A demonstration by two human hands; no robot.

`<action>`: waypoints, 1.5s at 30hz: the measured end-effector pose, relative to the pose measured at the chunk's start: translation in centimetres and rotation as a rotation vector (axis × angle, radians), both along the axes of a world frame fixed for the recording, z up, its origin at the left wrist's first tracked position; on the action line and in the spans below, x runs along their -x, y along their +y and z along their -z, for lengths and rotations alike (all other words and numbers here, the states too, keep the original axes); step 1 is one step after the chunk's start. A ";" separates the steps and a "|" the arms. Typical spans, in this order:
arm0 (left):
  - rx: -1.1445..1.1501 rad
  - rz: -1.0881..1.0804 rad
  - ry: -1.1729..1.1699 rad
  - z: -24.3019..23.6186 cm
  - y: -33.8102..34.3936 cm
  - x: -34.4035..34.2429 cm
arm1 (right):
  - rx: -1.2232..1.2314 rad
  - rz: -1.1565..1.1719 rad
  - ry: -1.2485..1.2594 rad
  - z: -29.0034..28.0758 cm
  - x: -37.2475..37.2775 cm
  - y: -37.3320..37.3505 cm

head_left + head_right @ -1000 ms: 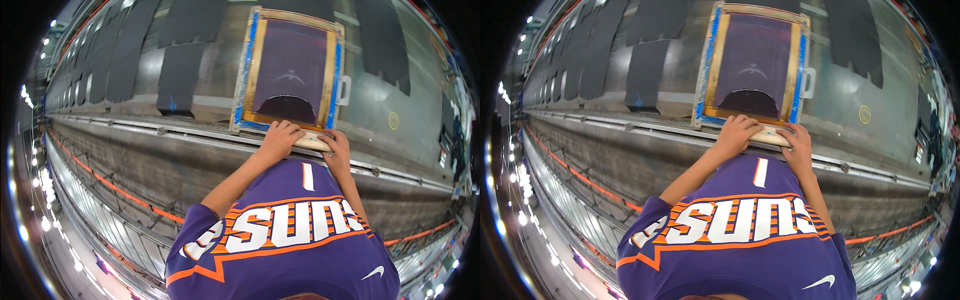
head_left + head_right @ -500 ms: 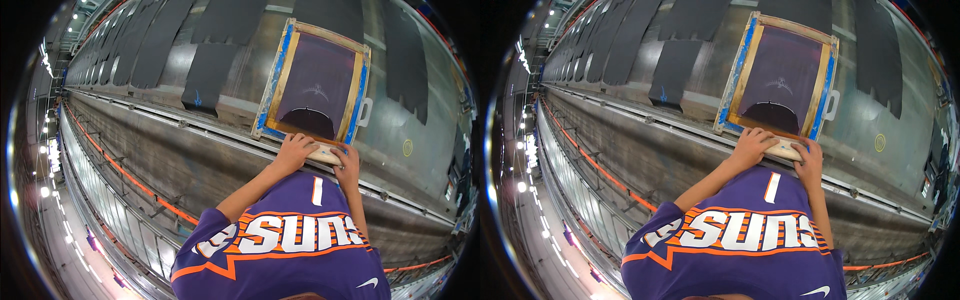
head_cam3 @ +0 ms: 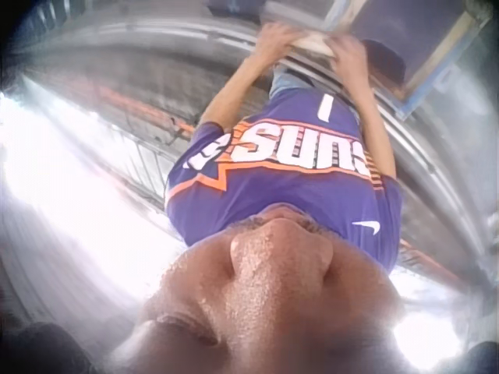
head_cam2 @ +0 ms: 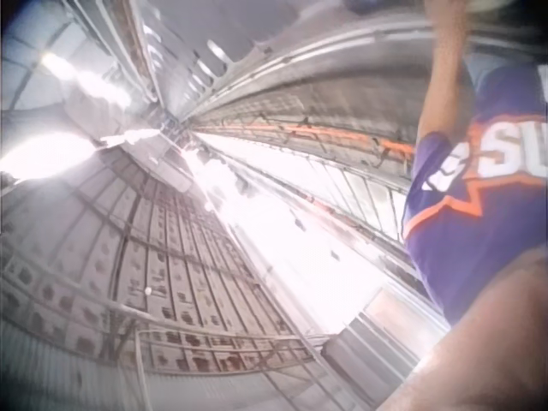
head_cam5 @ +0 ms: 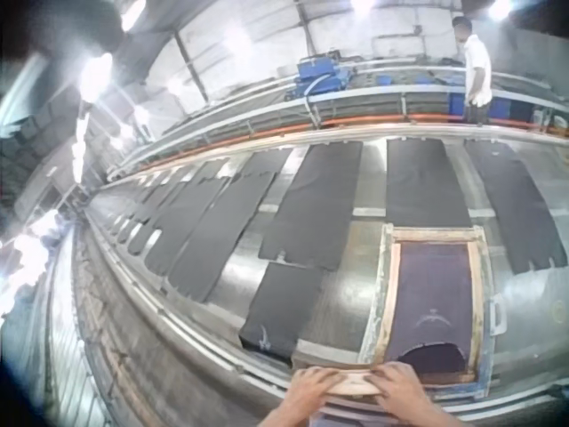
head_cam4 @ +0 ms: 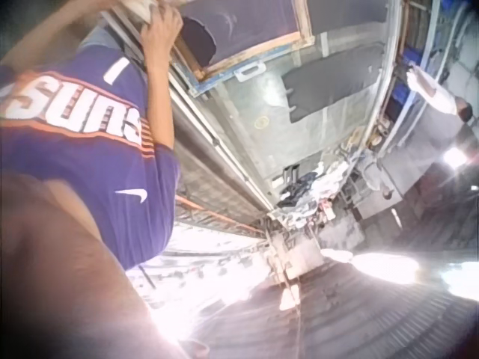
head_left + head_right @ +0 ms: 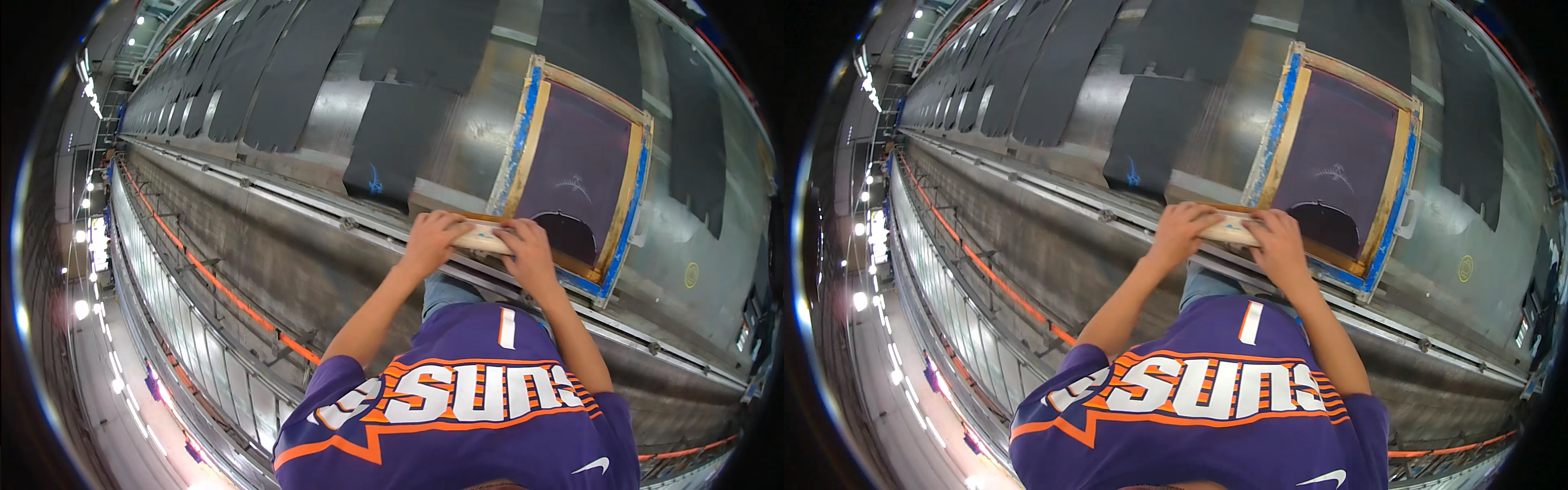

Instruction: The person prepares a screen printing frame by wiping it with a cloth and mixing ink in a container. They then position the frame over a garment on a conveyor belt and use a squeegee to pull ink across the mesh, printing a design onto the fabric.

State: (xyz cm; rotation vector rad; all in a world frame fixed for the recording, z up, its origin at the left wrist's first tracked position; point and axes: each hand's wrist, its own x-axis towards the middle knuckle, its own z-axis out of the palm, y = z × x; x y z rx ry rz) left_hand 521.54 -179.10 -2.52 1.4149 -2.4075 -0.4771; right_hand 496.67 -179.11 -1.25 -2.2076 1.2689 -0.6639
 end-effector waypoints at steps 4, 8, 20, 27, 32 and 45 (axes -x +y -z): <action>0.079 0.018 -0.112 1.6 -6.0 -13.3 | -0.024 -0.004 0.027 3.7 -13.1 -5.0; 0.104 0.045 -0.102 4.3 -11.7 -20.1 | -0.005 0.084 0.011 6.0 -20.7 -8.9; 0.137 0.064 0.006 6.8 -16.3 -23.3 | 0.101 0.251 0.214 7.0 -26.7 -12.5; 0.129 0.083 -0.001 6.9 -17.4 -22.9 | 0.057 0.134 0.273 6.1 -26.5 -15.2; 0.164 0.051 0.022 7.3 -18.3 -22.4 | 0.062 0.137 0.263 7.4 -26.1 -16.0; -0.016 0.037 0.064 6.5 -19.1 -22.5 | -0.106 0.130 0.217 6.9 -26.0 -17.4</action>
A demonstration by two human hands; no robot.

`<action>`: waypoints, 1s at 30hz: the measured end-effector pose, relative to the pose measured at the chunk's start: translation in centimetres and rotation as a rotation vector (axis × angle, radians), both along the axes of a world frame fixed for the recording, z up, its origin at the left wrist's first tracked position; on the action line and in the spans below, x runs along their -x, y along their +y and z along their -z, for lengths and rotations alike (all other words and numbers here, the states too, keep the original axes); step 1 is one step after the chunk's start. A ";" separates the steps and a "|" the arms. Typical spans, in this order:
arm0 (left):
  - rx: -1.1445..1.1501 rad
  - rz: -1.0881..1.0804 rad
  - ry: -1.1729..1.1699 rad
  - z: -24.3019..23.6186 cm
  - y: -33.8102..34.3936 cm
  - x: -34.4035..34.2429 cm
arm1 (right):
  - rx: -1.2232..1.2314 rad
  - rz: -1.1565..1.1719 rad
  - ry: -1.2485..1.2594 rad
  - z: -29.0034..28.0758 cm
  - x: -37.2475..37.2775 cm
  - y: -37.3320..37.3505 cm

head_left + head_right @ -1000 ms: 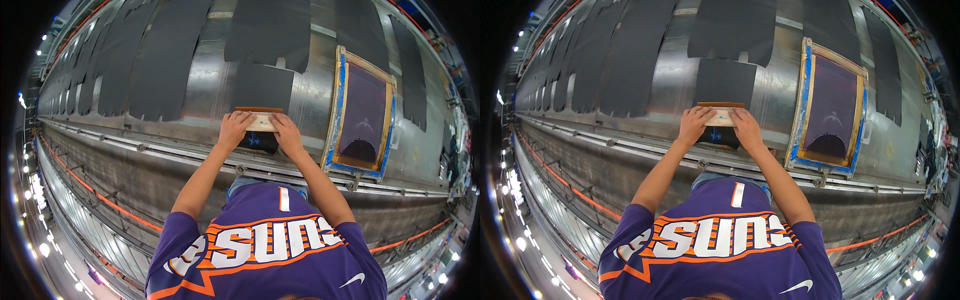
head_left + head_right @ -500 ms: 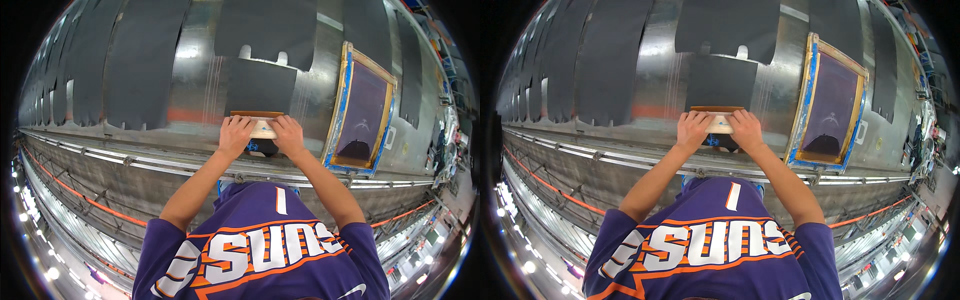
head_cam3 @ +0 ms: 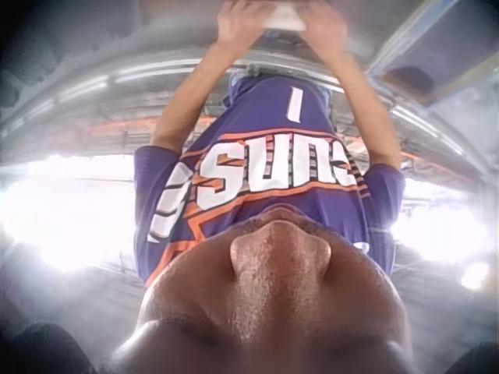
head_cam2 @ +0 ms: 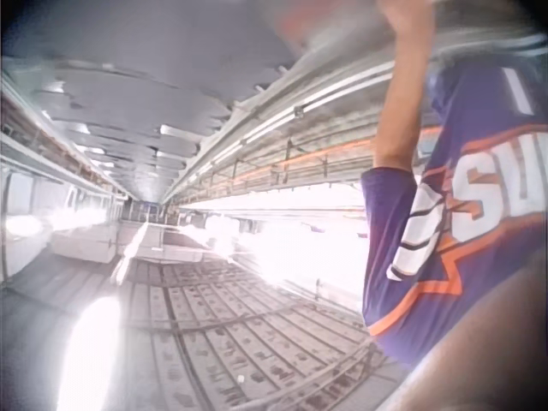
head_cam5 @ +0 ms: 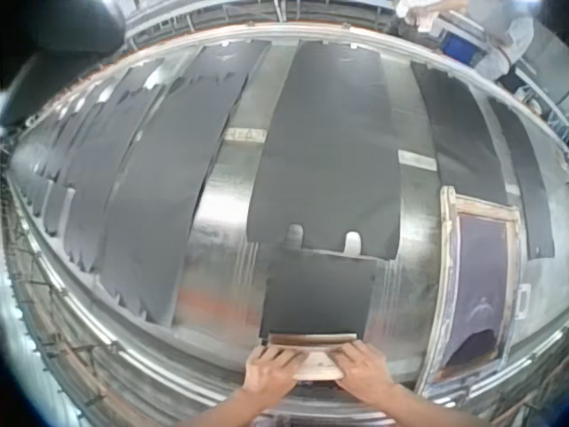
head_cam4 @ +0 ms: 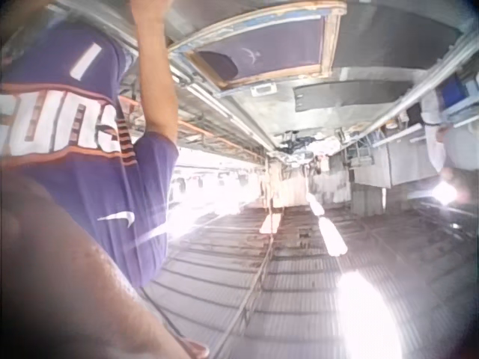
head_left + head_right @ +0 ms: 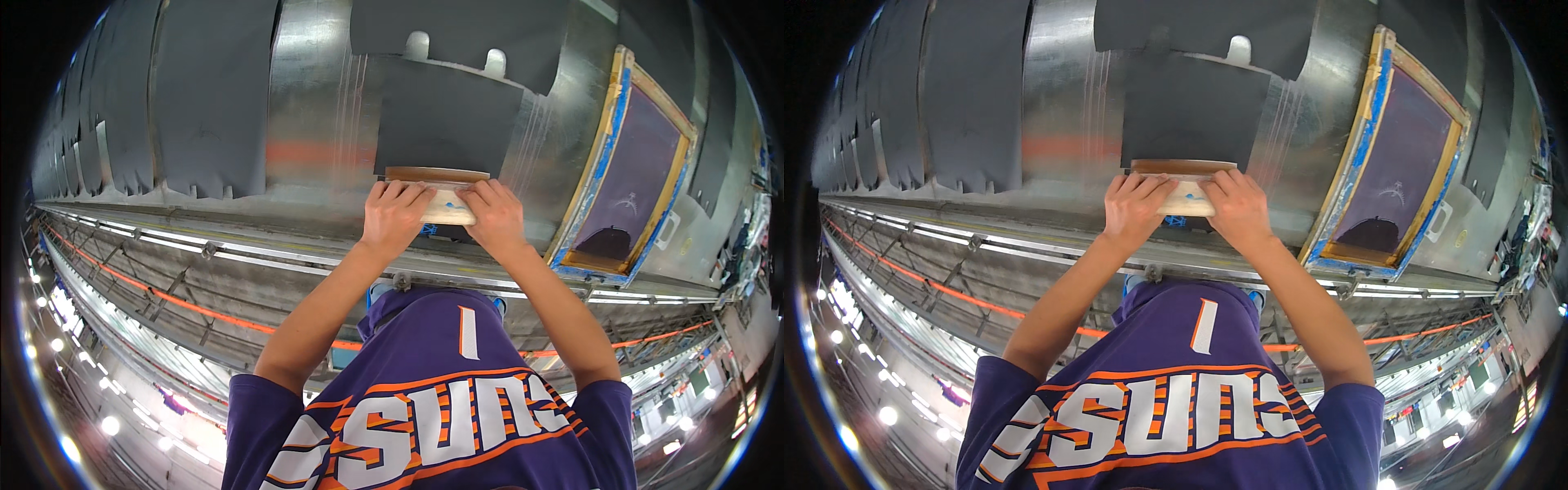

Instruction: The person prepares a screen printing frame by wiping it with a cloth and mixing ink in a container. They then position the frame over a garment on a conveyor belt and use a squeegee to pull ink across the mesh, printing a design onto the fabric.

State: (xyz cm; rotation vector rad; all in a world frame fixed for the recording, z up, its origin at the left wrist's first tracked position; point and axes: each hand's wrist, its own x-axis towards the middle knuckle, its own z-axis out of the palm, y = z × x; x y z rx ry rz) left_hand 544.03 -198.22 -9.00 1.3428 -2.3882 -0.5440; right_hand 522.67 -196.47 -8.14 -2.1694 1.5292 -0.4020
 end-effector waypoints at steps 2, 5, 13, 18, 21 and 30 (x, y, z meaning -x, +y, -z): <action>0.013 0.005 -0.019 0.1 -0.4 0.1 | -0.003 0.006 -0.010 -0.1 0.1 -0.4; 0.021 0.027 -0.027 -0.1 -1.4 0.2 | -0.019 0.020 -0.045 -0.6 0.2 -1.2; -0.052 0.036 -0.041 -1.2 -4.6 0.5 | -0.081 0.007 -0.052 -1.6 0.7 -4.0; -0.094 0.067 -0.079 -1.5 -5.4 0.5 | -0.073 -0.002 -0.052 -1.6 0.8 -4.9; -0.036 0.049 -0.062 -1.0 -4.7 0.5 | -0.039 0.010 -0.045 -1.3 0.6 -4.1; -0.035 0.064 -0.048 -1.5 -3.9 0.4 | -0.075 0.003 -0.083 -1.7 0.7 -3.3</action>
